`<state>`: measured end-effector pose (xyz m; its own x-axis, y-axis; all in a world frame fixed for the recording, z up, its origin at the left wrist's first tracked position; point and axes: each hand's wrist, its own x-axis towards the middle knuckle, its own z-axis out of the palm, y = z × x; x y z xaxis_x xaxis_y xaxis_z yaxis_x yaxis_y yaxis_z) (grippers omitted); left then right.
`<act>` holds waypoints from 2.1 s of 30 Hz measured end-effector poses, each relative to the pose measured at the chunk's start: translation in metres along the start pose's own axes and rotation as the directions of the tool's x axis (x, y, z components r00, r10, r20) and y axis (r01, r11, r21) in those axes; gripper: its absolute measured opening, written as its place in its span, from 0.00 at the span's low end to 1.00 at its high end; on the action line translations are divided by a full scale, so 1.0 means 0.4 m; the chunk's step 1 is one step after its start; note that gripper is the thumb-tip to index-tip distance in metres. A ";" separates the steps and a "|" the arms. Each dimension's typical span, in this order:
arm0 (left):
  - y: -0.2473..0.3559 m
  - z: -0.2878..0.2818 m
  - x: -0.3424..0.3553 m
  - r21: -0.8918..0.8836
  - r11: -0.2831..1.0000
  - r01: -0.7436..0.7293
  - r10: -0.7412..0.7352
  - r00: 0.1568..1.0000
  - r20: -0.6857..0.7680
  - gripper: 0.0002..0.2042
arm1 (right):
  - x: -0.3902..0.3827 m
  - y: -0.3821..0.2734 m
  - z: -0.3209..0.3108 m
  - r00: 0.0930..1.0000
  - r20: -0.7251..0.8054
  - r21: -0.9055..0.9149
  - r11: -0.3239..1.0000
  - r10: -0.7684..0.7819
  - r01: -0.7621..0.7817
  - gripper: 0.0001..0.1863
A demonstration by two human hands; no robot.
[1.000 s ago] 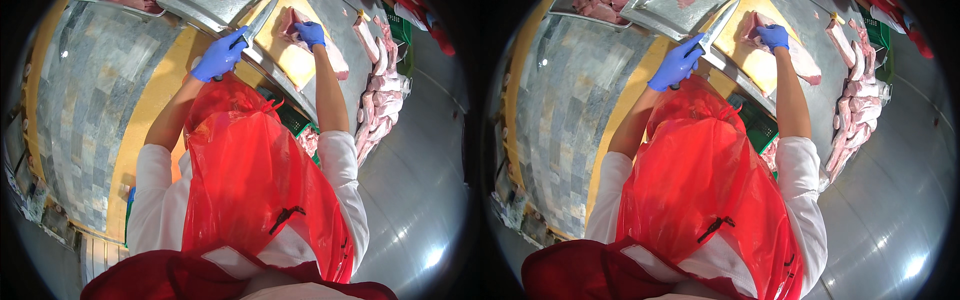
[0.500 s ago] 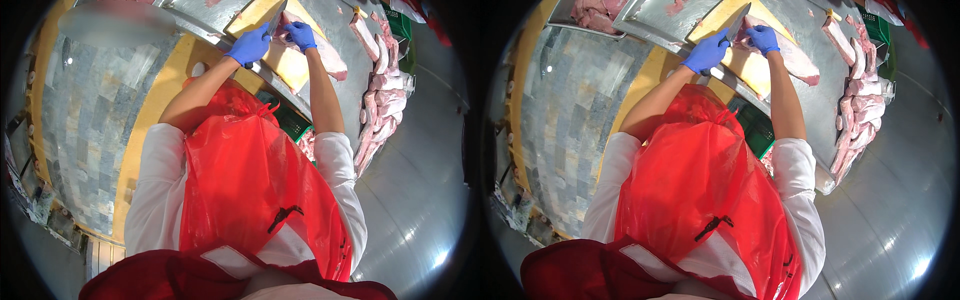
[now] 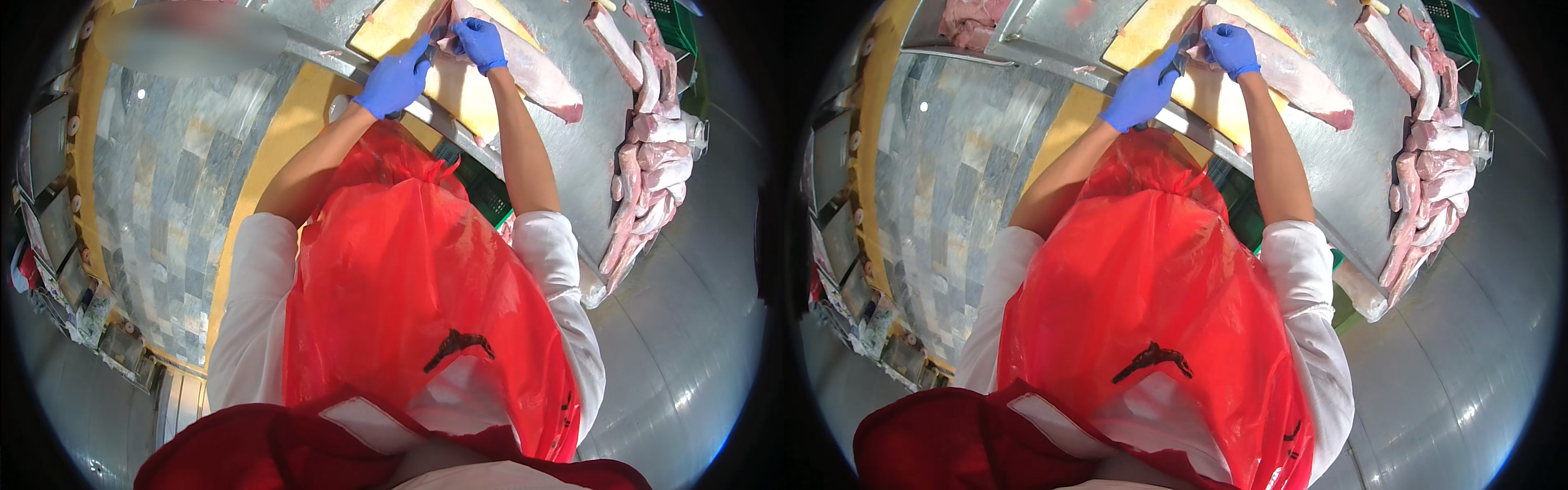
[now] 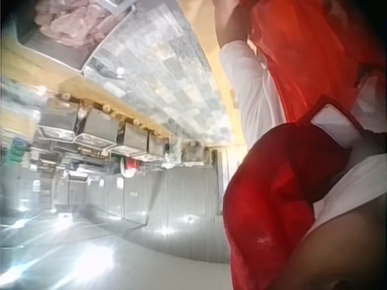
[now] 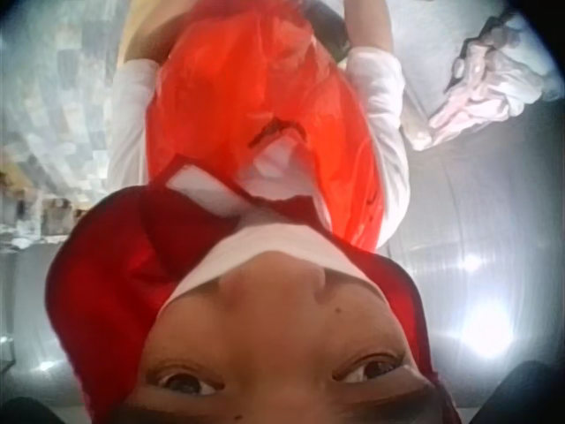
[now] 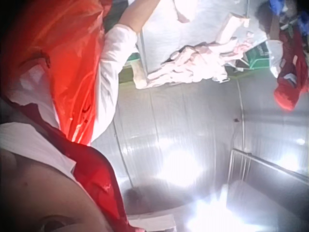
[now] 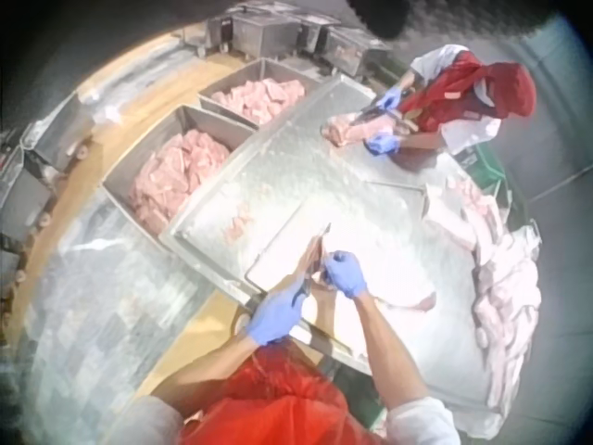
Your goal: The person trims fat and sinew from large cuts of raw meat using a knife on a yellow cutting board. They separate the trimmed meat from the fat and place the pieces into a metal tray. The person handles multiple cuts of meat sequentially, repositioning them as needed.
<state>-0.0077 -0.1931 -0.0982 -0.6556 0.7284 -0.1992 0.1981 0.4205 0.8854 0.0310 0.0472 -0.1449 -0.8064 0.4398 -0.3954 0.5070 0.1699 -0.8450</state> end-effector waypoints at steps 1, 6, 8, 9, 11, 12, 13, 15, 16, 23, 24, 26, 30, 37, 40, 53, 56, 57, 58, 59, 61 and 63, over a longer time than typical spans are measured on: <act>-0.003 0.005 0.006 0.017 0.999 -0.039 0.040 0.999 -0.024 0.28 | 0.002 -0.001 -0.001 1.000 0.004 -0.020 1.000 -0.010 0.010 0.18; -0.020 0.030 -0.137 0.010 0.997 0.078 -0.078 0.995 0.060 0.28 | -0.008 0.005 -0.003 1.000 0.002 -0.101 0.995 -0.014 0.014 0.21; -0.022 0.049 -0.102 -0.011 0.999 0.046 -0.046 0.999 0.017 0.28 | 0.000 0.007 -0.001 1.000 -0.019 -0.112 0.994 -0.009 0.007 0.22; -0.021 0.061 -0.082 -0.022 0.999 0.034 -0.034 0.999 -0.005 0.28 | 0.003 0.006 -0.002 1.000 -0.025 -0.110 0.994 -0.018 0.016 0.22; -0.001 0.067 -0.025 -0.012 0.999 0.040 -0.040 0.999 0.005 0.29 | 0.016 0.001 -0.008 0.998 -0.039 -0.109 0.993 -0.039 0.034 0.21; 0.012 0.069 0.003 -0.013 1.000 0.004 -0.004 1.000 -0.029 0.29 | 0.024 0.012 -0.003 0.998 -0.063 -0.061 0.998 -0.020 0.017 0.20; 0.021 0.067 0.013 -0.013 0.999 -0.033 0.032 0.998 -0.062 0.29 | 0.023 0.025 -0.008 0.996 -0.071 -0.074 0.996 -0.045 0.040 0.20; 0.024 0.067 -0.052 -0.019 0.996 0.085 -0.083 0.995 0.063 0.29 | 0.028 0.048 -0.022 0.991 -0.088 -0.097 0.991 -0.098 0.089 0.19; -0.001 0.073 -0.099 -0.026 0.997 0.076 -0.074 0.994 0.076 0.29 | 0.028 0.065 -0.022 0.989 -0.113 -0.022 0.995 -0.096 0.094 0.19; 0.041 0.105 -0.048 -0.148 0.985 0.094 -0.084 0.994 0.072 0.29 | 0.073 0.140 -0.094 0.978 -0.127 0.041 0.984 -0.166 0.172 0.17; 0.037 0.115 -0.046 -0.181 0.977 0.117 -0.109 0.993 0.053 0.28 | 0.057 0.088 -0.070 0.961 -0.175 0.017 0.976 -0.212 0.219 0.16; 0.100 0.065 -0.078 -0.257 0.889 0.379 -0.313 0.913 0.262 0.28 | 0.033 0.092 -0.079 0.971 -0.165 0.103 0.976 -0.172 0.191 0.16; 0.016 0.054 -0.217 -0.081 0.987 0.137 -0.130 0.988 0.084 0.29 | 0.000 0.070 -0.097 0.982 -0.179 0.249 0.963 -0.056 0.101 0.10; 0.025 0.054 -0.016 -0.088 0.990 0.109 -0.118 0.987 -0.110 0.28 | -0.001 0.089 -0.098 0.968 -0.237 0.697 0.708 0.081 0.112 0.04; 0.036 0.100 0.075 -0.017 1.000 0.014 -0.016 0.987 -0.159 0.28 | 0.012 0.122 -0.112 0.972 -0.223 0.717 0.688 0.074 0.113 0.04; 0.075 0.139 -0.016 -0.062 0.995 0.079 -0.083 0.994 -0.069 0.28 | 0.044 0.185 -0.115 0.983 -0.155 0.393 0.908 -0.094 0.149 0.10; 0.065 0.185 0.041 -0.062 0.995 0.083 -0.091 0.985 -0.144 0.28 | 0.035 0.134 -0.080 0.971 -0.195 0.321 0.926 -0.140 0.198 0.13; 0.066 0.193 0.011 -0.081 0.991 0.106 -0.113 0.989 -0.091 0.28 | 0.034 0.137 -0.083 0.967 -0.190 0.311 0.923 -0.171 0.225 0.13; 0.073 0.188 -0.043 -0.094 0.988 0.124 -0.128 0.991 -0.038 0.28 | 0.044 0.137 -0.087 0.960 -0.188 0.304 0.917 -0.207 0.257 0.13; 0.072 0.185 -0.096 -0.106 0.984 0.144 -0.144 0.990 0.015 0.29 | 0.050 0.140 -0.091 0.953 -0.186 0.297 0.910 -0.241 0.288 0.13; 0.075 0.191 -0.125 -0.174 0.977 0.124 -0.123 0.992 0.019 0.30 | 0.072 0.191 -0.100 0.946 -0.113 0.146 0.936 -0.305 0.319 0.14; 0.096 0.198 -0.052 -0.147 0.977 0.158 -0.156 0.988 0.020 0.30 | 0.079 0.224 -0.106 0.909 -0.064 -0.047 0.911 -0.412 0.409 0.14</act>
<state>0.0713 -0.1493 -0.0934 -0.6635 0.6646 -0.3437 -0.0168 0.4460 0.8949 0.0637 0.1137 -0.2178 -0.9224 0.3860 0.0113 0.1462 0.3762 -0.9149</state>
